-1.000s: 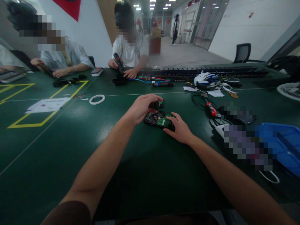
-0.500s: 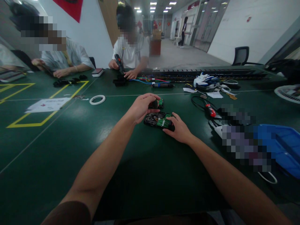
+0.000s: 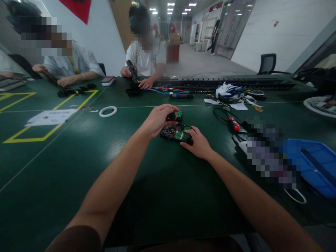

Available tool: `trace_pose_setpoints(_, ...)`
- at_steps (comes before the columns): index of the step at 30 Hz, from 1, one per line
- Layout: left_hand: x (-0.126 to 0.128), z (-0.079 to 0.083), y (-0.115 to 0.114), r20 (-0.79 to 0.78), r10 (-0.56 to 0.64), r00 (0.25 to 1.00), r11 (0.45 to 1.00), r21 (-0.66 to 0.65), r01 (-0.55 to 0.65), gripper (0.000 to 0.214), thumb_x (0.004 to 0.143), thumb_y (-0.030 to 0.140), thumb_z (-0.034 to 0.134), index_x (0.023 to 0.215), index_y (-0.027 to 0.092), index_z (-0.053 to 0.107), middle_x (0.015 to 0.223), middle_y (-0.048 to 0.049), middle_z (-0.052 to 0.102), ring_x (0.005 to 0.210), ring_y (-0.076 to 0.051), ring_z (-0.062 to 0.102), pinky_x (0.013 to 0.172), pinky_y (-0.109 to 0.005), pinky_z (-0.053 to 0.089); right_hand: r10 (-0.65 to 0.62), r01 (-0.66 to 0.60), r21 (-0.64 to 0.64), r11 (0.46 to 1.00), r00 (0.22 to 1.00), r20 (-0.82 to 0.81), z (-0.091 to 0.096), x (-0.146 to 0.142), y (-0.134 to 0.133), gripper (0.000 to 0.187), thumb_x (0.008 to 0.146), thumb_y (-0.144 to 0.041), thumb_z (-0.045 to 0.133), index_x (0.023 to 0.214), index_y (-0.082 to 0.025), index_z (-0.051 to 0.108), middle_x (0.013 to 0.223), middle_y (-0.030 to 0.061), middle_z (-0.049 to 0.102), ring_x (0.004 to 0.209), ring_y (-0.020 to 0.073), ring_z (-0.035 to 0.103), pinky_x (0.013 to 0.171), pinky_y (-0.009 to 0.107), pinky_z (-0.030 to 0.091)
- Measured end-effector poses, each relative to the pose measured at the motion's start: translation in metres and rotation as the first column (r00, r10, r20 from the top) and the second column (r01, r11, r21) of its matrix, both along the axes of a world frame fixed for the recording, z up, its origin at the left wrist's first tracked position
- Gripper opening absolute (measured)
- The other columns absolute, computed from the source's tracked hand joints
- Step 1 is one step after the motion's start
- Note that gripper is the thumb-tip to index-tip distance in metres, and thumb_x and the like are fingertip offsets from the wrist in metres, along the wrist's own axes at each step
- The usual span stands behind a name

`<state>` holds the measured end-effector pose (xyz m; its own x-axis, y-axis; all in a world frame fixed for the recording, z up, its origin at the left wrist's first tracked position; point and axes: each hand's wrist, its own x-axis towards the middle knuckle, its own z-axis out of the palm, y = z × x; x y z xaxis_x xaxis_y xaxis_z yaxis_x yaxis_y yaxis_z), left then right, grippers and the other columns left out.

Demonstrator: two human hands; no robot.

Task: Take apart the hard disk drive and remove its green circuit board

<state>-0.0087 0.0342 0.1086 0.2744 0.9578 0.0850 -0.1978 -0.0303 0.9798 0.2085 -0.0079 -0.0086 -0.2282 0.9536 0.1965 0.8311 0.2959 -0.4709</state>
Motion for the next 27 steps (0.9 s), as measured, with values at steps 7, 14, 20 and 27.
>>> trace_pose_setpoints(7,0.0004,0.0016,-0.0013,0.006,0.003,1.000,1.000,-0.002,-0.003,0.013,0.089,0.020,0.060,0.086,0.017,0.072,0.094,-0.0098,0.064,0.092,-0.021,0.061,0.075,-0.037,0.062,-0.035,0.034,0.013,0.999,0.999,0.041,0.0002,-0.0019,-0.0011,0.068,0.089,-0.060,0.070,0.144,-0.024,0.053,0.165,0.0189,0.031,0.133,0.0400,0.057,0.107,0.057,0.049)
trace_pose_setpoints(14,0.0000,-0.0009,0.0006,0.008,-0.006,1.000,1.000,0.024,0.006,0.013,0.089,0.020,0.060,0.088,0.017,0.073,0.096,-0.0091,0.063,0.092,-0.020,0.060,0.075,-0.036,0.062,-0.044,0.044,-0.001,0.999,0.990,0.132,0.0068,-0.0052,0.0052,0.068,0.088,-0.064,0.067,0.142,-0.025,0.054,0.167,0.0189,0.026,0.129,0.0441,0.059,0.100,0.061,0.052)
trace_pose_setpoints(20,0.0003,-0.0031,0.0014,0.016,-0.022,1.000,0.999,0.039,0.022,0.013,0.089,0.022,0.061,0.089,0.017,0.072,0.097,-0.0086,0.064,0.091,-0.019,0.061,0.076,-0.035,0.062,-0.039,0.038,0.013,0.999,0.994,0.102,0.0037,-0.0043,0.0079,0.067,0.090,-0.063,0.065,0.145,-0.027,0.052,0.167,0.0148,0.028,0.131,0.0417,0.057,0.103,0.059,0.052)
trace_pose_setpoints(27,0.0011,-0.0050,0.0018,0.010,0.005,1.000,0.999,0.044,-0.006,0.017,0.093,0.031,0.063,0.088,0.017,0.073,0.098,-0.0085,0.065,0.091,-0.019,0.061,0.074,-0.033,0.061,0.002,-0.004,0.029,1.000,0.998,0.071,0.0003,0.0016,0.0068,0.068,0.090,-0.059,0.066,0.147,-0.025,0.052,0.167,0.0153,0.027,0.133,0.0406,0.056,0.105,0.058,0.051)
